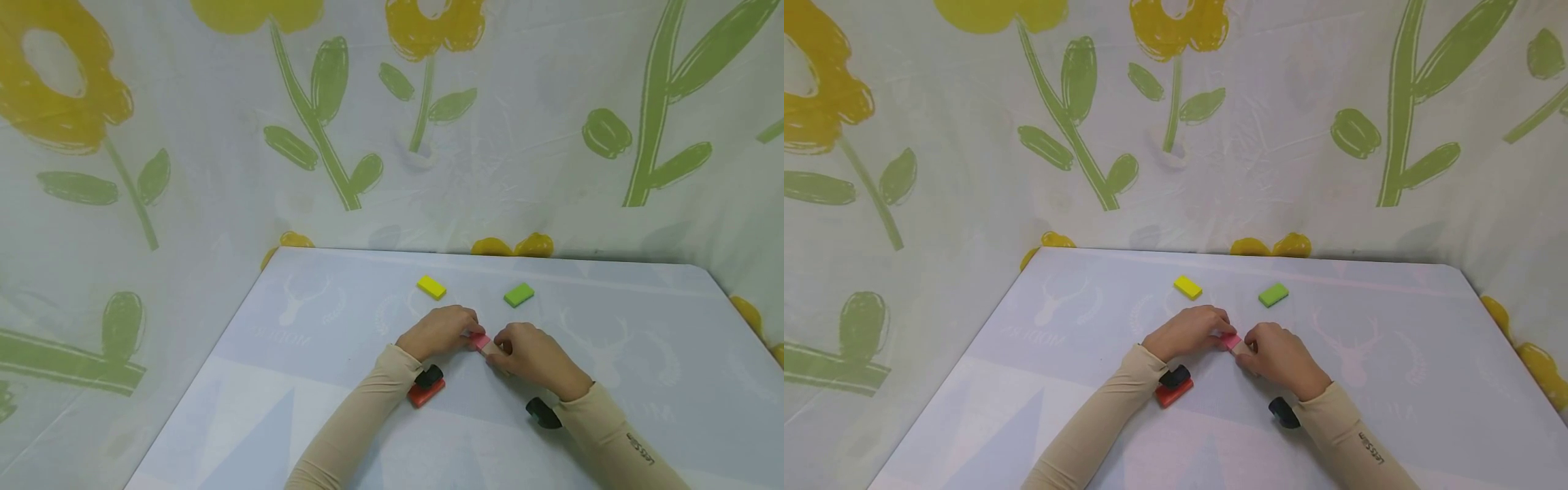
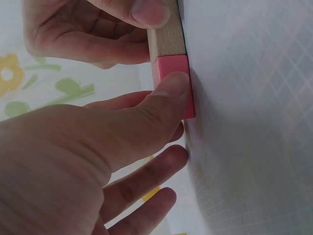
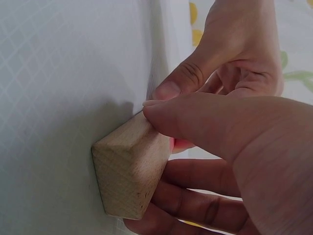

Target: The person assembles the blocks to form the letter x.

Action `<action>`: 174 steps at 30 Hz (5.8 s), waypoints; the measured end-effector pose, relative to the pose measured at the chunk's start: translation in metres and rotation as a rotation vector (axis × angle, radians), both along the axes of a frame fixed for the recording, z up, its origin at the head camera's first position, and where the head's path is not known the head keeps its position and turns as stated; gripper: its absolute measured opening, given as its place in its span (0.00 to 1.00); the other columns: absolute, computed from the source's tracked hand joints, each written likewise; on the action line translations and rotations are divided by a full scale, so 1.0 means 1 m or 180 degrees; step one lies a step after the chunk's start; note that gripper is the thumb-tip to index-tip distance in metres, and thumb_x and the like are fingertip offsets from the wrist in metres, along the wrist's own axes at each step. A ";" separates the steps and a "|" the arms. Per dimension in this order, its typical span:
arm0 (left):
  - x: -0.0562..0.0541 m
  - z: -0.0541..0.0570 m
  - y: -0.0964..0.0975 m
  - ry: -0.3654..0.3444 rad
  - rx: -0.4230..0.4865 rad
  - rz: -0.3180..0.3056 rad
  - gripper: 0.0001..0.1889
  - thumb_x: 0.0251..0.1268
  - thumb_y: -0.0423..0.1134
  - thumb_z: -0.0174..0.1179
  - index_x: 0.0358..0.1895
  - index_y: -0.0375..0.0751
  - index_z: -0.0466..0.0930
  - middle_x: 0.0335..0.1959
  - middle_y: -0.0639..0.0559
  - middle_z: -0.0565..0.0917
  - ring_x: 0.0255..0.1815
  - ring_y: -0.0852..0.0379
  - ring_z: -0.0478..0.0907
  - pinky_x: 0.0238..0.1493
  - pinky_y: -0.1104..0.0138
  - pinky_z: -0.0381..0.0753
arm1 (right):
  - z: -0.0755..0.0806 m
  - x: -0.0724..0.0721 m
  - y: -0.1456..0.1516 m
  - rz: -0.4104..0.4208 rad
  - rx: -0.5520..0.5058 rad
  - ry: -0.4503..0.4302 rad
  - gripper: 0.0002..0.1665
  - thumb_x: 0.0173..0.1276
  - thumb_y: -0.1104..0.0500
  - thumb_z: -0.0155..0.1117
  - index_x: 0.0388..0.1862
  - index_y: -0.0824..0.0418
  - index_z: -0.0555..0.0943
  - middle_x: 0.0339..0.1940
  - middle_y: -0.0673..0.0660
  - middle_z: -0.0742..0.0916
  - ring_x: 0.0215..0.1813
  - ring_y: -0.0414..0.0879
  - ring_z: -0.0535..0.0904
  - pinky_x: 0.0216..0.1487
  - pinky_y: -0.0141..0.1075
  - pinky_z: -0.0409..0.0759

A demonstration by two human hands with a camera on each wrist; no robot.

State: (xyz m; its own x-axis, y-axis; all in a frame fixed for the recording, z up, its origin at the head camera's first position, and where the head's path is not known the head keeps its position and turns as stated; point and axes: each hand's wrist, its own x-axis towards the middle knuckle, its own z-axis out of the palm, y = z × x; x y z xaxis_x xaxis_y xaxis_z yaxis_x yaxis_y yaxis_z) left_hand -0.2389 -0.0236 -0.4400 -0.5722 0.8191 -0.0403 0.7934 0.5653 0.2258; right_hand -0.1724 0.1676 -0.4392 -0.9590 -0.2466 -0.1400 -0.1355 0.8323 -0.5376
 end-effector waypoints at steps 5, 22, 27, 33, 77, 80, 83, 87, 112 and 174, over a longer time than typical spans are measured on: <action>0.000 0.000 0.000 -0.0035 -0.0006 0.0039 0.15 0.67 0.42 0.70 0.56 0.48 0.89 0.49 0.58 0.89 0.49 0.63 0.83 0.53 0.77 0.80 | -0.001 -0.001 0.000 -0.0011 0.0020 -0.0023 0.12 0.63 0.56 0.76 0.39 0.64 0.89 0.22 0.50 0.81 0.24 0.42 0.73 0.27 0.33 0.72; -0.002 -0.001 0.000 -0.0073 0.0007 0.0070 0.15 0.67 0.41 0.71 0.56 0.49 0.89 0.49 0.58 0.89 0.48 0.63 0.84 0.53 0.77 0.81 | 0.001 0.000 -0.001 -0.0026 0.0036 -0.0029 0.12 0.63 0.56 0.76 0.39 0.64 0.89 0.22 0.50 0.81 0.24 0.42 0.73 0.28 0.34 0.73; -0.002 0.000 0.001 -0.0094 0.0008 0.0094 0.16 0.66 0.41 0.71 0.57 0.48 0.89 0.49 0.58 0.89 0.48 0.63 0.83 0.54 0.77 0.80 | 0.001 -0.001 -0.001 -0.0012 0.0028 -0.0003 0.12 0.63 0.56 0.76 0.38 0.64 0.89 0.23 0.50 0.81 0.25 0.42 0.74 0.28 0.34 0.74; -0.001 0.000 0.001 -0.0080 -0.0013 0.0102 0.16 0.66 0.42 0.71 0.57 0.49 0.89 0.49 0.58 0.89 0.48 0.63 0.83 0.54 0.77 0.80 | 0.001 0.000 -0.001 -0.0023 0.0042 -0.0010 0.11 0.63 0.56 0.76 0.38 0.63 0.88 0.23 0.50 0.81 0.26 0.42 0.74 0.28 0.35 0.74; -0.002 -0.003 0.001 -0.0056 -0.0061 0.0093 0.17 0.66 0.42 0.71 0.57 0.50 0.89 0.49 0.59 0.89 0.48 0.64 0.82 0.56 0.77 0.80 | 0.005 -0.004 0.010 0.0062 -0.0022 0.0114 0.16 0.68 0.56 0.72 0.51 0.64 0.87 0.30 0.51 0.85 0.32 0.43 0.76 0.33 0.36 0.76; -0.002 -0.004 0.001 -0.0061 -0.0060 0.0106 0.17 0.66 0.42 0.71 0.57 0.51 0.89 0.49 0.59 0.89 0.48 0.64 0.83 0.56 0.77 0.80 | 0.005 -0.004 0.011 0.0079 -0.0061 0.0185 0.15 0.68 0.58 0.72 0.50 0.64 0.87 0.30 0.50 0.84 0.32 0.43 0.76 0.33 0.35 0.76; -0.002 -0.004 0.001 -0.0046 -0.0055 0.0096 0.17 0.66 0.42 0.71 0.57 0.50 0.89 0.49 0.59 0.89 0.48 0.63 0.82 0.56 0.77 0.80 | 0.005 -0.004 0.012 0.0112 -0.0094 0.0267 0.14 0.68 0.59 0.71 0.49 0.64 0.88 0.29 0.49 0.84 0.32 0.42 0.76 0.33 0.34 0.76; -0.003 -0.004 0.001 0.0001 -0.0050 0.0051 0.16 0.66 0.42 0.71 0.57 0.50 0.89 0.48 0.59 0.89 0.48 0.63 0.82 0.55 0.77 0.80 | 0.004 -0.005 0.014 0.0153 -0.0127 0.0356 0.12 0.68 0.60 0.71 0.48 0.64 0.88 0.29 0.49 0.84 0.32 0.41 0.76 0.34 0.33 0.76; -0.001 -0.003 0.002 0.0015 -0.0008 0.0069 0.15 0.66 0.42 0.71 0.55 0.49 0.90 0.48 0.59 0.89 0.47 0.63 0.83 0.54 0.77 0.80 | 0.001 -0.006 0.016 0.0257 -0.0238 0.0429 0.11 0.67 0.62 0.73 0.47 0.63 0.88 0.29 0.48 0.84 0.32 0.40 0.75 0.32 0.31 0.75; -0.003 -0.004 0.002 0.0007 -0.0050 0.0063 0.16 0.67 0.43 0.70 0.56 0.51 0.89 0.48 0.60 0.88 0.47 0.64 0.81 0.52 0.77 0.80 | -0.008 -0.009 0.021 0.0494 -0.0457 0.0332 0.17 0.68 0.55 0.74 0.54 0.60 0.90 0.35 0.47 0.84 0.36 0.39 0.72 0.32 0.29 0.71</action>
State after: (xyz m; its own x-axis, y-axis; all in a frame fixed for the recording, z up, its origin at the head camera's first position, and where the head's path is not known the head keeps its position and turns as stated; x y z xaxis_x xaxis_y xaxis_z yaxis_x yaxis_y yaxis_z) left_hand -0.2416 -0.0219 -0.4444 -0.5884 0.8069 -0.0517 0.7825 0.5844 0.2149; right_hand -0.1811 0.1883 -0.4471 -0.9155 -0.4023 0.0051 -0.3169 0.7131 -0.6254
